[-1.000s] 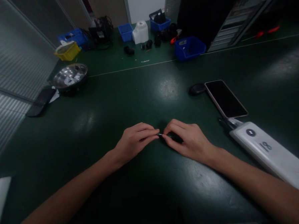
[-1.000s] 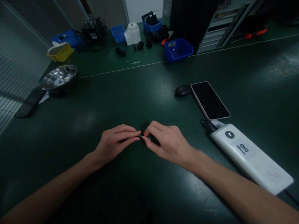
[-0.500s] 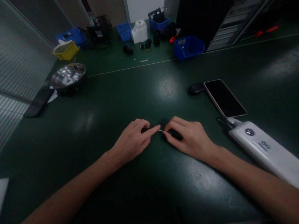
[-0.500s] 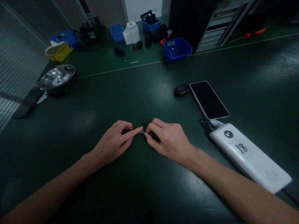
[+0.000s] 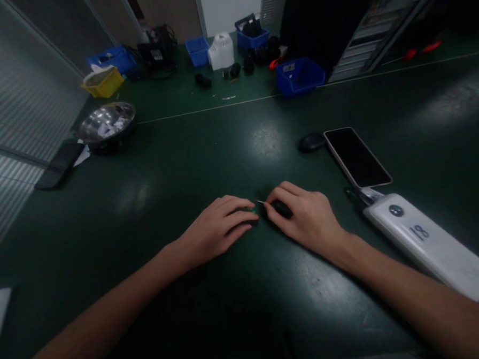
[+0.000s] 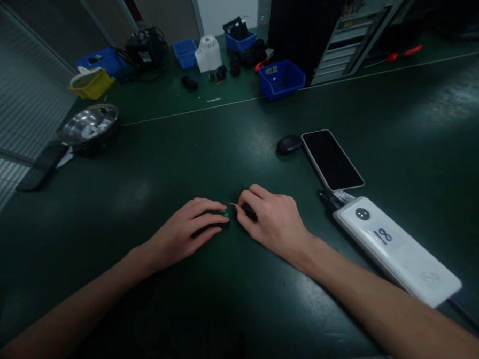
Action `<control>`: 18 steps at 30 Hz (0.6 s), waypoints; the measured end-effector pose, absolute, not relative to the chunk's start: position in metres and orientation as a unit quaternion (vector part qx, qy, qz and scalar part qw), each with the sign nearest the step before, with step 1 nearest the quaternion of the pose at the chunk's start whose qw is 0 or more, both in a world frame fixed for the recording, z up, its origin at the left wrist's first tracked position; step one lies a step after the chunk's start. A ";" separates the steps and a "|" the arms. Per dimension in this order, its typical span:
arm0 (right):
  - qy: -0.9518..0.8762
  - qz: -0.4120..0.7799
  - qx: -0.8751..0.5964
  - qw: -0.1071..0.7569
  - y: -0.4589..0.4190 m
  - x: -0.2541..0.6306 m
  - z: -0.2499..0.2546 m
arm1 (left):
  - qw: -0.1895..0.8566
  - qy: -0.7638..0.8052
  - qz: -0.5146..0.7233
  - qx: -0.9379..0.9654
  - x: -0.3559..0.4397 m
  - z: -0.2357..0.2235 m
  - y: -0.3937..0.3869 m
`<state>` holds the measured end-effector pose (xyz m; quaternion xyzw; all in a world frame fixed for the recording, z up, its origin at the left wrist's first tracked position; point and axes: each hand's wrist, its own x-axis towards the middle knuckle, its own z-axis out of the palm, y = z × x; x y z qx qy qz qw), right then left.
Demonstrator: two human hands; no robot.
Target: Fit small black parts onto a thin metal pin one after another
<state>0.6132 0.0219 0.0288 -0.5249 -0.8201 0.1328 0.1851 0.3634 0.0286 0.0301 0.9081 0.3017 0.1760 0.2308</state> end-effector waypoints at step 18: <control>-0.805 0.151 -0.538 0.201 0.023 0.614 0.031 | -0.088 0.782 0.089 0.610 0.069 0.023 0.047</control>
